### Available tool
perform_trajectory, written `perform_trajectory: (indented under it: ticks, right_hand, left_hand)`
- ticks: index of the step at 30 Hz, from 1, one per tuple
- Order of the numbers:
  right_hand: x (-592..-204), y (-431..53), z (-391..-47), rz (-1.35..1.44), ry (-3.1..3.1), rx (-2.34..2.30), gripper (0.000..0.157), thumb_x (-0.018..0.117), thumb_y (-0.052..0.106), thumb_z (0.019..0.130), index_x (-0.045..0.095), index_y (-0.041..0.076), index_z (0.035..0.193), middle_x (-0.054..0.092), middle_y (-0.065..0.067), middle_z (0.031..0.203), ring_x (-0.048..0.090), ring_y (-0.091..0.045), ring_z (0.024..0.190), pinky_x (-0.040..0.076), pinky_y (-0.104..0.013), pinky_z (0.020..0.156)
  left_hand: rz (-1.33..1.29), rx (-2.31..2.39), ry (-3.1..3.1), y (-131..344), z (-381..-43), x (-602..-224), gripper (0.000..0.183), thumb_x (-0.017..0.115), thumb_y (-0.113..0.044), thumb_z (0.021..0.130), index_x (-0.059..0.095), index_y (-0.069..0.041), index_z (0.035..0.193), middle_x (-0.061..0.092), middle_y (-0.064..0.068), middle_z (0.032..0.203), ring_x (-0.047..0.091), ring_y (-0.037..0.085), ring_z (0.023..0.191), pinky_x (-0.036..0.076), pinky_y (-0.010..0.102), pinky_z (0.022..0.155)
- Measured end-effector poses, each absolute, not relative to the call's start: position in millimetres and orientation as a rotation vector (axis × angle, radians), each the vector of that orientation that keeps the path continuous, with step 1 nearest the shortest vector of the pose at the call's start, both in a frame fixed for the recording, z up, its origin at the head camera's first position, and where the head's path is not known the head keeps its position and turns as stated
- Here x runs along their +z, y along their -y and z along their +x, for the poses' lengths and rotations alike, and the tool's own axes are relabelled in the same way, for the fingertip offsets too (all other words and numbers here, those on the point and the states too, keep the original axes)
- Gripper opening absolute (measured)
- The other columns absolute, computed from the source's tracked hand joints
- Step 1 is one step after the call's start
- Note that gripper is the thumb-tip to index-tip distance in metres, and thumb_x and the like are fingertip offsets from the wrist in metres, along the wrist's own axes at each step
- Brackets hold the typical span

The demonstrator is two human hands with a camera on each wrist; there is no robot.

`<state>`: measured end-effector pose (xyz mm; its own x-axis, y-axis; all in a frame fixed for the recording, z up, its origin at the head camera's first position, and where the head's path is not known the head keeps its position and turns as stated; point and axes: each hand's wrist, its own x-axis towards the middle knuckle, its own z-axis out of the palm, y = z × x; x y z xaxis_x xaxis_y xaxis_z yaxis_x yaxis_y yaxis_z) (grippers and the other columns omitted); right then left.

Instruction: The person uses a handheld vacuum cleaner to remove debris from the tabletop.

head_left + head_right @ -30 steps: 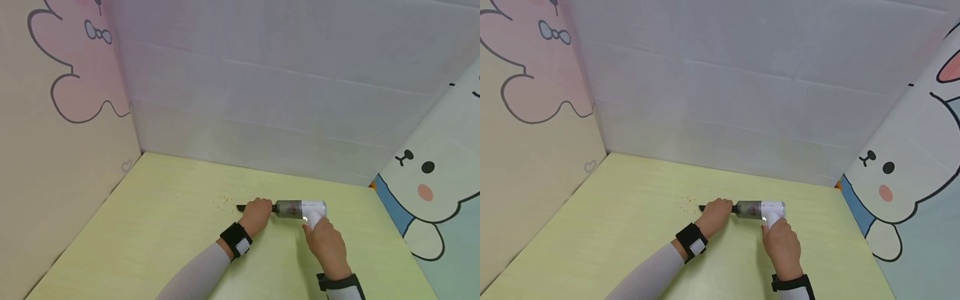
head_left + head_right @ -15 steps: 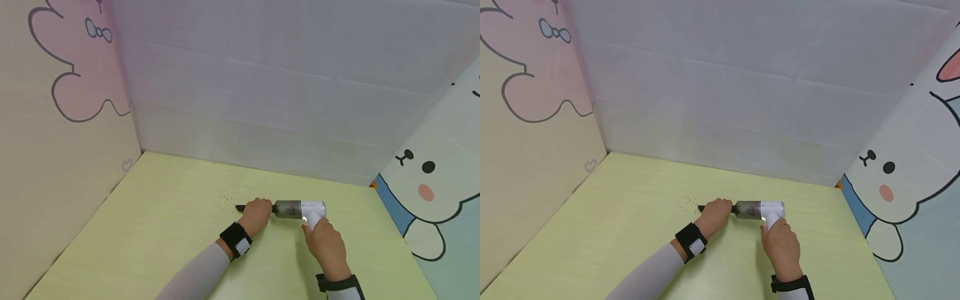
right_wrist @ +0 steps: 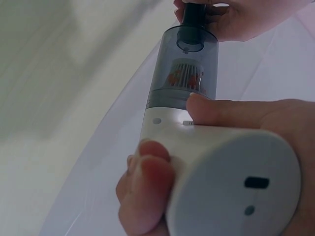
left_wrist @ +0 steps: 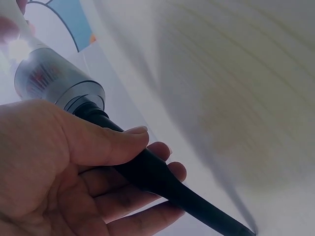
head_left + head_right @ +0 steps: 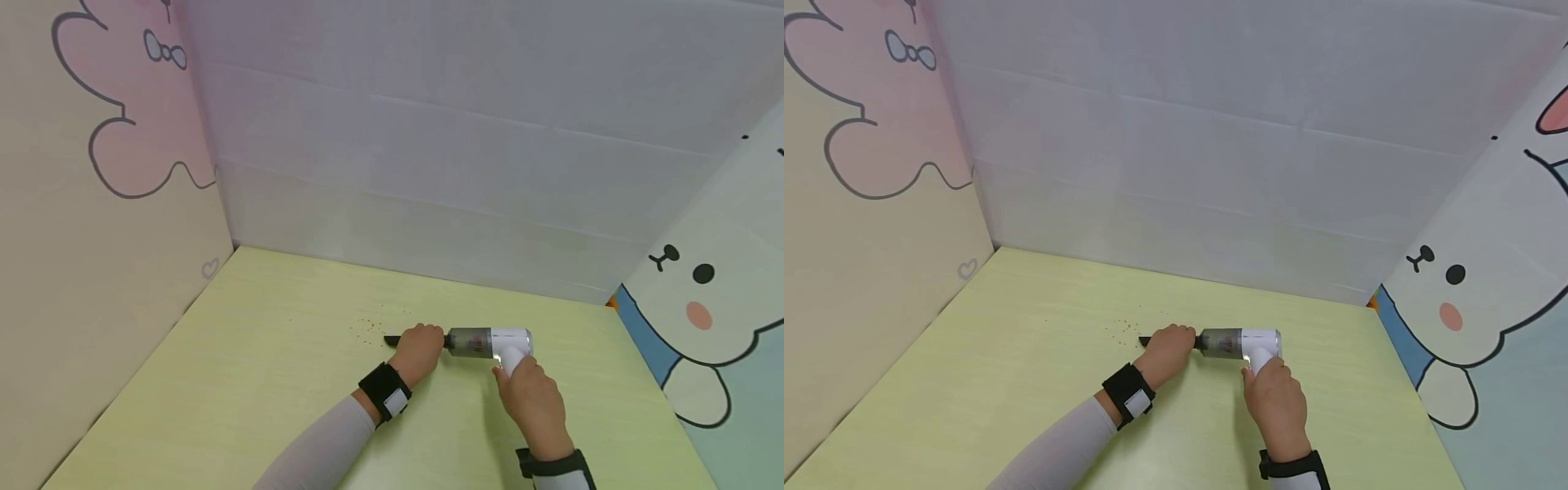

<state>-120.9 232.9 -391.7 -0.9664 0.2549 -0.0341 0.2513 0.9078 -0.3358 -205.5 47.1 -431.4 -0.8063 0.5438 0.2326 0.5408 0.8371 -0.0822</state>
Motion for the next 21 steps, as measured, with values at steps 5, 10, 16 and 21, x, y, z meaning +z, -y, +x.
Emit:
perform_trajectory:
  ticks: [5,10,16,21]
  right_hand:
    - [-390.3,-232.2,-119.2,-0.39,3.057,0.53,0.055,0.065,0.033,0.098,0.047,-0.019,0.1,0.057,-0.025,0.078,0.059,-0.032,0.061,0.05,-0.044,0.049]
    - [-389.4,-231.5,-118.5,-0.389,3.06,0.523,0.056,0.065,0.033,0.098,0.047,-0.02,0.1,0.057,-0.026,0.078,0.06,-0.032,0.062,0.05,-0.044,0.049]
    - [-389.3,-231.8,-117.4,-0.37,3.054,0.515,0.055,0.065,0.032,0.098,0.048,-0.02,0.098,0.057,-0.025,0.077,0.059,-0.031,0.061,0.05,-0.044,0.049]
    - [-389.5,-232.4,-116.7,-0.351,3.043,0.511,0.054,0.066,0.032,0.098,0.048,-0.019,0.096,0.056,-0.023,0.075,0.058,-0.03,0.059,0.049,-0.043,0.048]
  left_hand:
    - [-0.844,0.029,2.769,-46.5,-203.6,-429.2,0.012,0.069,-0.015,0.097,0.07,-0.013,0.086,0.063,-0.001,0.073,0.062,0.014,0.066,0.049,0.022,0.051]
    - [-0.845,0.025,2.77,-46.2,-201.7,-427.5,0.012,0.07,-0.016,0.097,0.07,-0.013,0.085,0.063,-0.001,0.072,0.062,0.014,0.066,0.049,0.022,0.051]
    - [-0.842,0.025,2.782,-46.6,-201.3,-425.9,0.011,0.069,-0.016,0.097,0.07,-0.013,0.086,0.063,-0.001,0.072,0.062,0.014,0.065,0.05,0.023,0.051]
    - [-0.849,0.019,2.785,-47.5,-205.2,-431.9,0.014,0.068,-0.016,0.098,0.07,-0.014,0.084,0.062,-0.001,0.072,0.062,0.014,0.066,0.051,0.023,0.053]
